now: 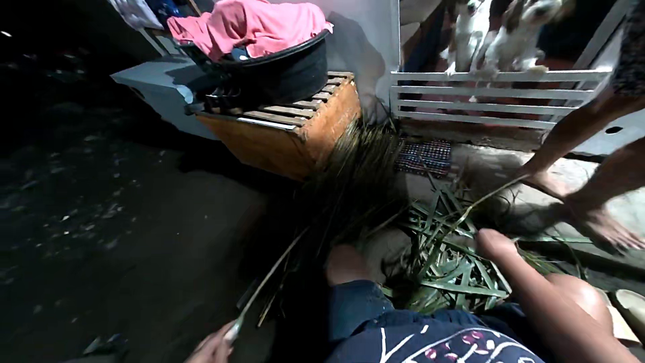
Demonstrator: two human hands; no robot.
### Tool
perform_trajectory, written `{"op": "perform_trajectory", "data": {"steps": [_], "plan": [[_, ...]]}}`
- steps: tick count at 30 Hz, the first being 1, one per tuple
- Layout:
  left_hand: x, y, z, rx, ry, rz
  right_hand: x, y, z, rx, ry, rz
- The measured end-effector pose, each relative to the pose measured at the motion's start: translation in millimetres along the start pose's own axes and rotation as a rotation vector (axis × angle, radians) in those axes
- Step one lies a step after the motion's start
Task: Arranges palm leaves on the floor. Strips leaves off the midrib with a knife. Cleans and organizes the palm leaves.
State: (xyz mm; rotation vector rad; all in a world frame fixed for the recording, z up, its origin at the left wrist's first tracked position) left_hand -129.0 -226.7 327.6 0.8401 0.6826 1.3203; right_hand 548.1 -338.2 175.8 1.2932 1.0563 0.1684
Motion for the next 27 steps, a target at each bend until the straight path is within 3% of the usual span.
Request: {"op": "perform_trajectory", "data": {"steps": [3, 7, 9, 13, 18, 21, 27], "plan": [[9.3, -45.6, 42.9, -0.139, 0.095, -0.095, -14.7, -32.7, -5.2, -0.333, -0.075, -0.176], [11.6, -91.3, 80.6, -0.162, 0.216, -0.299, -29.8, 2.9, -6.2, -0.335, -0.095, -0.083], [9.7, -107.5, 95.1, -0.184, 0.203, -0.387, -46.0, 39.2, -16.8, -0.241, -0.017, 0.001], [7.0, -132.6, 129.2, -0.29, 0.19, -0.512, -81.9, 84.9, -78.1, 0.288, 0.472, 0.105], [11.1, -155.4, 177.5, -0.488, 0.069, -0.566, -154.8, 54.1, -172.0, 0.666, 0.814, -0.084], [11.6, -167.4, 202.7, -0.645, 0.039, -0.589, -171.1, 26.1, -202.2, 0.756, 0.877, -0.192], [5.7, -179.8, 218.8, -0.768, -0.009, -0.639, -169.7, 15.3, -202.9, 1.082, 0.702, -0.299]]}}
Point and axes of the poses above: each hand's wrist, its own x-axis towards the middle knuckle, its own y-axis out of the back of the hand, z = x × y, the point moved 10 cm from there along x, towards the middle knuckle, and after that the axes turned 9 degrees about -x, right-handed, at the moved point
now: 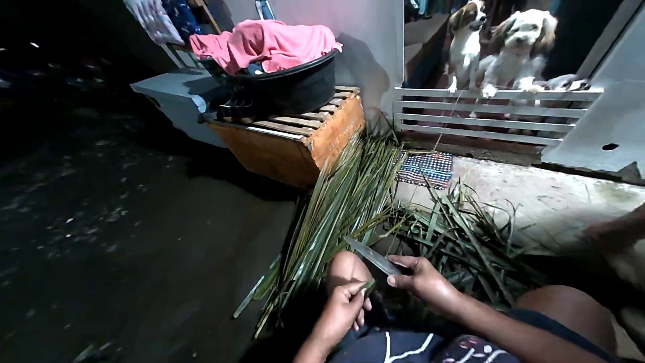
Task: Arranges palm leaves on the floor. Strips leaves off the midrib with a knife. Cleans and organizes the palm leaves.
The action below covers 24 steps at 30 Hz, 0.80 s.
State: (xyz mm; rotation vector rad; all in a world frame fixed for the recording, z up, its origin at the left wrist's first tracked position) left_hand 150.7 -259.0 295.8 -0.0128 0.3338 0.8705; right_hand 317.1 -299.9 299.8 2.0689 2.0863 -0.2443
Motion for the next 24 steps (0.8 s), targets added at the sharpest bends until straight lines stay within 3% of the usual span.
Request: {"op": "perform_trajectory", "data": {"steps": [7, 15, 20, 24], "plan": [[-9.8, -7.4, -8.5, -0.025, -0.025, -0.089, 1.4, 31.4, 8.2, 0.201, -0.057, 0.141], [-4.1, -13.8, -12.5, -0.181, 0.047, -0.14, -2.6, 4.3, 11.2, 0.197, -0.035, -0.02], [-3.9, -16.8, -17.4, -0.263, 0.048, -0.181, -1.6, 25.3, 12.6, 0.298, -0.025, 0.121], [-10.7, -10.9, -21.4, -0.094, 0.015, -0.192, -1.7, 58.6, 6.9, 0.317, 0.017, 0.312]]}}
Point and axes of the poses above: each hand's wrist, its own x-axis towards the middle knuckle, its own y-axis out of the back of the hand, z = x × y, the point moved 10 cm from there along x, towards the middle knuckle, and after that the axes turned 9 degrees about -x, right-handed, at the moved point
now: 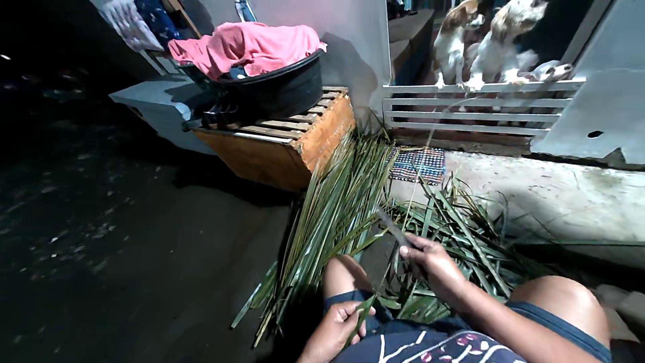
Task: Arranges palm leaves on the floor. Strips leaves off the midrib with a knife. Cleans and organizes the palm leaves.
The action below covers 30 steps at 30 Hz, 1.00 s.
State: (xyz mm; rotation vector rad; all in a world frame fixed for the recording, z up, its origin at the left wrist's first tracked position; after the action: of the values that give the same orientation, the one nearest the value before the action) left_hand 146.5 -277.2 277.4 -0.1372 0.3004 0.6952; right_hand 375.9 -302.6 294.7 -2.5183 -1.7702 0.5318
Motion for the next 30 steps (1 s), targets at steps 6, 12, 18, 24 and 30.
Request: {"op": "perform_trajectory", "data": {"steps": [6, 12, 18, 24, 30], "plan": [[-18.0, 19.7, -14.7, 0.067, -0.013, 0.08, 7.3, 26.7, -13.4, 0.009, 0.007, 0.033], [-5.5, 14.6, 11.6, 0.187, -0.012, 0.258, -17.9, -38.4, 24.6, -0.219, -0.062, -0.329], [-7.5, 8.0, 29.7, 0.454, -0.185, 0.308, -17.1, -42.8, 22.8, -0.219, -0.063, -0.305], [-15.1, 9.4, 26.9, 0.432, -0.272, 0.308, -7.4, -35.9, 26.6, -0.066, -0.094, -0.204], [-22.7, 15.8, 19.1, 0.368, -0.248, 0.299, 0.2, -25.4, 15.0, -0.008, -0.047, -0.131]]}}
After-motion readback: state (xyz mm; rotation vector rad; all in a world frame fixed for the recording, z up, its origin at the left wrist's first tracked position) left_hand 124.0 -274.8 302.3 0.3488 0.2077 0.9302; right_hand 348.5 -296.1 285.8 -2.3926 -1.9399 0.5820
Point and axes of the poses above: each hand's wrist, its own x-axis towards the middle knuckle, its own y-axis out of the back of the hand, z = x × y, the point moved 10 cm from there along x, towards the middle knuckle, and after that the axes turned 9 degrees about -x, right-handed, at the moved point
